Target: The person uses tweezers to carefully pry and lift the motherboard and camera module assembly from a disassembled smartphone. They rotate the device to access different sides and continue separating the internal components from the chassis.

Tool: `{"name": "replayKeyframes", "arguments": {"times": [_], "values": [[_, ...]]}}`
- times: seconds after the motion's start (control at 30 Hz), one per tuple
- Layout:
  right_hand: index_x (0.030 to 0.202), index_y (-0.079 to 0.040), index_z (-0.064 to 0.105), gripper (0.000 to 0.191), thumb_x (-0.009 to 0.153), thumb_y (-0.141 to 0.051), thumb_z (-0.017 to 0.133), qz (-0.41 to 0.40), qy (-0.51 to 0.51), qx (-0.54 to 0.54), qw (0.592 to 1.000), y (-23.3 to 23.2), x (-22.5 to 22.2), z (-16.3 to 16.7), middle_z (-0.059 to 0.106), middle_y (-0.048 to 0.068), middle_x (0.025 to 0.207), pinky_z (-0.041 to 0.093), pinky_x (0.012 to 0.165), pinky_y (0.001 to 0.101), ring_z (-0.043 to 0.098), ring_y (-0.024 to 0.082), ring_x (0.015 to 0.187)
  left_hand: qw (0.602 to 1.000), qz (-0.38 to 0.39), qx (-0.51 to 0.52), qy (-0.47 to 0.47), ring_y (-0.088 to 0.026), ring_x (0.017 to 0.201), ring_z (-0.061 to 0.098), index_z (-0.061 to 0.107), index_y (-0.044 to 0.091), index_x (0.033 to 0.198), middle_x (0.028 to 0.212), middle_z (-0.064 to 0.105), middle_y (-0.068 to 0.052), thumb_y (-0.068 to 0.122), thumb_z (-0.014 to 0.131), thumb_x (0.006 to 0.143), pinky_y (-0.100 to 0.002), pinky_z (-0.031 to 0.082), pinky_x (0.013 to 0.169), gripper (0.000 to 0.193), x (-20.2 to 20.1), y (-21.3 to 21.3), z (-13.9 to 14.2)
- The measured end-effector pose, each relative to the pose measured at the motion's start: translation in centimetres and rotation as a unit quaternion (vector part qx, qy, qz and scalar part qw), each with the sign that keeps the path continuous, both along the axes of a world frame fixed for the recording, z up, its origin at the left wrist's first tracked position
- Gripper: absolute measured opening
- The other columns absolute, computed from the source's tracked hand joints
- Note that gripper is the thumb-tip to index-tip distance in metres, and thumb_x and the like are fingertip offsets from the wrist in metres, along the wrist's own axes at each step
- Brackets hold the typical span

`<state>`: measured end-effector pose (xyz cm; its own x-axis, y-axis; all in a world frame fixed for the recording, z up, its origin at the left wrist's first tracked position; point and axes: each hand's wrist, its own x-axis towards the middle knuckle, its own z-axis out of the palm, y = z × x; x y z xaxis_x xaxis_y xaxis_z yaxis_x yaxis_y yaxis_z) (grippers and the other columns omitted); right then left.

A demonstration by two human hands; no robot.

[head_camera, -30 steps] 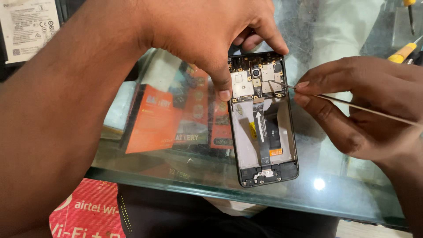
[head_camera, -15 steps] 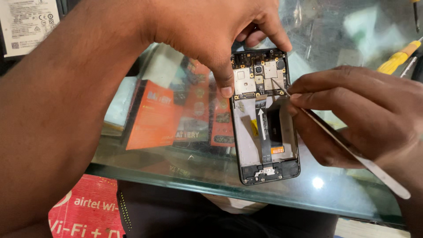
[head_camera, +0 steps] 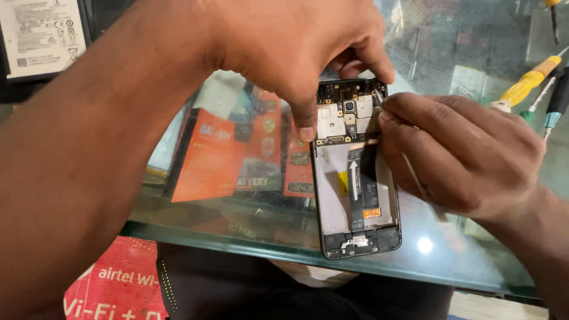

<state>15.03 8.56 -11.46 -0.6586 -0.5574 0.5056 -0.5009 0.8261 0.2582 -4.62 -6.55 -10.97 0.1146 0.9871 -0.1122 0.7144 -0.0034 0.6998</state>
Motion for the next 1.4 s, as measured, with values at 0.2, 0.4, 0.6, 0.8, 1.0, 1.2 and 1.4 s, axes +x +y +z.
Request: {"name": "replayKeyframes", "arguments": {"times": [0.2,0.4,0.6,0.8,1.0,1.2,1.4], "values": [[0.082,0.006,0.062,0.016,0.081,0.012,0.077,0.011,-0.143,-0.216,0.966,-0.1,1.3,0.8,0.072,0.022,0.087,0.060,0.060,0.0316,0.074,0.025,0.074,0.997,0.019,-0.047,-0.064,-0.011,0.065,0.072,0.067,0.013,0.133,0.089,0.074,0.000,0.002,0.092,0.047,-0.032,0.056,0.037,0.090,0.6,-1.9,2.0],[0.088,0.005,0.063,0.017,0.081,0.012,0.076,-0.032,-0.244,-0.312,0.918,-0.3,3.1,1.3,0.071,0.023,0.093,0.063,0.073,0.0304,0.075,0.025,0.085,0.997,0.030,-0.054,-0.046,-0.012,0.065,0.071,0.065,0.012,0.138,0.087,0.069,-0.003,0.004,0.095,0.044,-0.033,0.053,0.042,0.099,2.4,-0.8,0.5],[0.083,0.006,0.063,0.018,0.078,0.012,0.079,-0.018,-0.229,-0.269,0.936,0.9,3.3,0.7,0.072,0.024,0.089,0.061,0.067,0.0316,0.075,0.025,0.078,0.999,0.010,-0.004,-0.043,-0.013,0.073,0.070,0.064,0.007,0.137,0.089,0.069,-0.002,0.008,0.098,0.042,-0.031,0.058,0.047,0.101,2.5,-0.1,-0.6],[0.082,0.003,0.063,0.017,0.078,0.008,0.079,-0.036,-0.252,-0.280,0.925,0.9,3.3,1.7,0.074,0.022,0.088,0.060,0.068,0.0330,0.074,0.022,0.077,0.999,0.015,-0.005,-0.037,-0.014,0.076,0.070,0.065,0.008,0.136,0.093,0.068,-0.001,0.008,0.097,0.042,-0.032,0.058,0.049,0.100,2.4,-0.2,-0.4],[0.089,0.003,0.063,0.009,0.089,0.004,0.072,-0.011,-0.318,-0.414,0.853,2.5,2.1,0.4,0.072,0.020,0.092,0.065,0.077,0.0334,0.076,0.025,0.088,0.997,-0.008,0.051,-0.054,-0.015,0.076,0.067,0.066,0.005,0.135,0.092,0.065,-0.002,0.011,0.100,0.040,-0.032,0.056,0.049,0.101,2.7,-0.1,-0.7],[0.086,0.001,0.063,0.012,0.094,-0.001,0.073,-0.038,-0.387,-0.457,0.800,5.3,1.9,-0.1,0.072,0.019,0.092,0.068,0.080,0.0322,0.078,0.022,0.083,0.998,0.034,-0.046,-0.011,-0.014,0.064,0.065,0.072,0.016,0.129,0.079,0.063,0.002,0.009,0.097,0.042,-0.035,0.052,0.045,0.091,3.6,-0.4,0.9],[0.081,0.000,0.062,0.016,0.092,0.000,0.074,-0.051,-0.434,-0.443,0.782,5.8,0.5,0.0,0.074,0.019,0.090,0.067,0.081,0.0334,0.077,0.024,0.085,1.000,-0.004,0.017,0.012,-0.015,0.059,0.057,0.079,0.018,0.124,0.072,0.056,0.001,0.015,0.102,0.045,-0.035,0.044,0.046,0.083,3.7,-0.5,1.4]]}}
